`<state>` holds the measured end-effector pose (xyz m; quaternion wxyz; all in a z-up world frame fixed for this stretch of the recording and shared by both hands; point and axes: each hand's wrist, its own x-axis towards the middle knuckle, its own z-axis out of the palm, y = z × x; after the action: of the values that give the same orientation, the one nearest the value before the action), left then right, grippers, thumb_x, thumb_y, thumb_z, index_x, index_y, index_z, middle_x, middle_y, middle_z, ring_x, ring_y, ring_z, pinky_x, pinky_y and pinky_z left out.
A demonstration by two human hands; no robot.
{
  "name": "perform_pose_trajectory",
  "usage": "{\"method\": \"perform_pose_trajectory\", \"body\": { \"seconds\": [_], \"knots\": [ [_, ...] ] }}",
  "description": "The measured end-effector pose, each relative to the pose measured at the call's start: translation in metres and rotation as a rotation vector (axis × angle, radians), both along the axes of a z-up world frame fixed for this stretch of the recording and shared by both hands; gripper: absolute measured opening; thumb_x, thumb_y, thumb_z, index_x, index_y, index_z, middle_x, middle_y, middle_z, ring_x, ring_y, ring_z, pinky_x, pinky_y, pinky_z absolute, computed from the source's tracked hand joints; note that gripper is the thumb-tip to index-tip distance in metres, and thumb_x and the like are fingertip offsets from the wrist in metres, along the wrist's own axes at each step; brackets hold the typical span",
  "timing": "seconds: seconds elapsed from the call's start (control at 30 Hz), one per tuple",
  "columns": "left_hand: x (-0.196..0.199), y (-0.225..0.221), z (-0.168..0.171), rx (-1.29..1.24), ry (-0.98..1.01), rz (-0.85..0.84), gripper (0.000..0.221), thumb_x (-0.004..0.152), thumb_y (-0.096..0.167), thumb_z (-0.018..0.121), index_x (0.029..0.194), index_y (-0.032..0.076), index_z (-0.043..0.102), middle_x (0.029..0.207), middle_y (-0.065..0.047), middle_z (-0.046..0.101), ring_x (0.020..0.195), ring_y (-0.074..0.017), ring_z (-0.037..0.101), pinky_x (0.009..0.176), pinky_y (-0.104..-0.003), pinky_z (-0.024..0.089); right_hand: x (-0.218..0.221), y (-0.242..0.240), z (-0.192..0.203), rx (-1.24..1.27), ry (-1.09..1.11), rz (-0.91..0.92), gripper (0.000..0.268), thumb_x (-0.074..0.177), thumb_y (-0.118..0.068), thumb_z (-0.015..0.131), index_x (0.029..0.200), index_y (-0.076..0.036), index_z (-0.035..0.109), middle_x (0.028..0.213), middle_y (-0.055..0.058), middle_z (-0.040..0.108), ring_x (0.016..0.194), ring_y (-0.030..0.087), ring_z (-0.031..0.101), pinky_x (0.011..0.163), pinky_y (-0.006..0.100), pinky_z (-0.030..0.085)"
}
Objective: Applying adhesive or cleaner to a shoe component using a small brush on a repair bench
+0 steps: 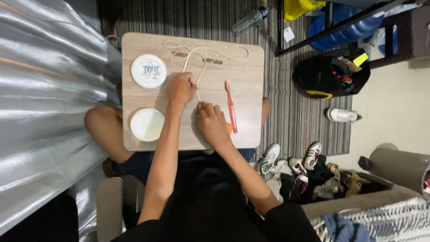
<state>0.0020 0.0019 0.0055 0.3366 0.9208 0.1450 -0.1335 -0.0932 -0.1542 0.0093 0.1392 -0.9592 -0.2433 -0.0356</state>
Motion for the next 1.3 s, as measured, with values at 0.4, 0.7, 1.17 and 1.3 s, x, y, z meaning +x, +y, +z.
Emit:
{"method": "perform_pose_trajectory", "body": {
  "seconds": [0.4, 0.7, 1.17, 1.3],
  "knots": [
    [0.000, -0.001, -0.006, -0.016, -0.001, 0.014, 0.007, 0.082, 0.019, 0.076, 0.080, 0.022, 0.071, 0.082, -0.012, 0.075, 0.094, -0.0400, 0.073, 0.080, -0.050, 0.059, -0.050, -0.025, 0.000, 0.121, 0.077, -0.091, 0.031, 0.088, -0.024, 0.066, 0.114, -0.012, 0.077, 0.096, 0.009, 0.060, 0.084, 0.033, 0.060, 0.064, 0.041, 0.052],
    [-0.001, -0.001, -0.007, -0.012, -0.016, 0.026, 0.007, 0.081, 0.019, 0.077, 0.079, 0.022, 0.071, 0.083, -0.013, 0.075, 0.095, -0.0398, 0.073, 0.081, -0.050, 0.059, -0.095, -0.036, -0.001, 0.066, 0.061, -0.068, 0.034, 0.085, -0.024, 0.069, 0.117, -0.013, 0.076, 0.102, 0.010, 0.061, 0.085, 0.034, 0.060, 0.063, 0.043, 0.051],
    [-0.004, 0.000, -0.001, -0.016, -0.010, 0.028, 0.006, 0.083, 0.020, 0.075, 0.081, 0.023, 0.071, 0.084, -0.011, 0.075, 0.097, -0.0394, 0.072, 0.083, -0.050, 0.057, -0.111, -0.045, 0.000, 0.149, 0.139, -0.053, 0.036, 0.089, -0.024, 0.069, 0.122, -0.013, 0.074, 0.103, 0.009, 0.060, 0.086, 0.035, 0.062, 0.064, 0.041, 0.052],
    [-0.007, -0.001, 0.002, -0.047, -0.036, 0.015, 0.005, 0.083, 0.019, 0.076, 0.084, 0.019, 0.071, 0.084, -0.010, 0.075, 0.097, -0.0390, 0.072, 0.084, -0.050, 0.057, -0.112, -0.046, 0.001, 0.226, 0.171, -0.052, 0.037, 0.089, -0.021, 0.070, 0.124, -0.011, 0.074, 0.105, 0.011, 0.061, 0.087, 0.038, 0.063, 0.068, 0.043, 0.053]
  ]
}}
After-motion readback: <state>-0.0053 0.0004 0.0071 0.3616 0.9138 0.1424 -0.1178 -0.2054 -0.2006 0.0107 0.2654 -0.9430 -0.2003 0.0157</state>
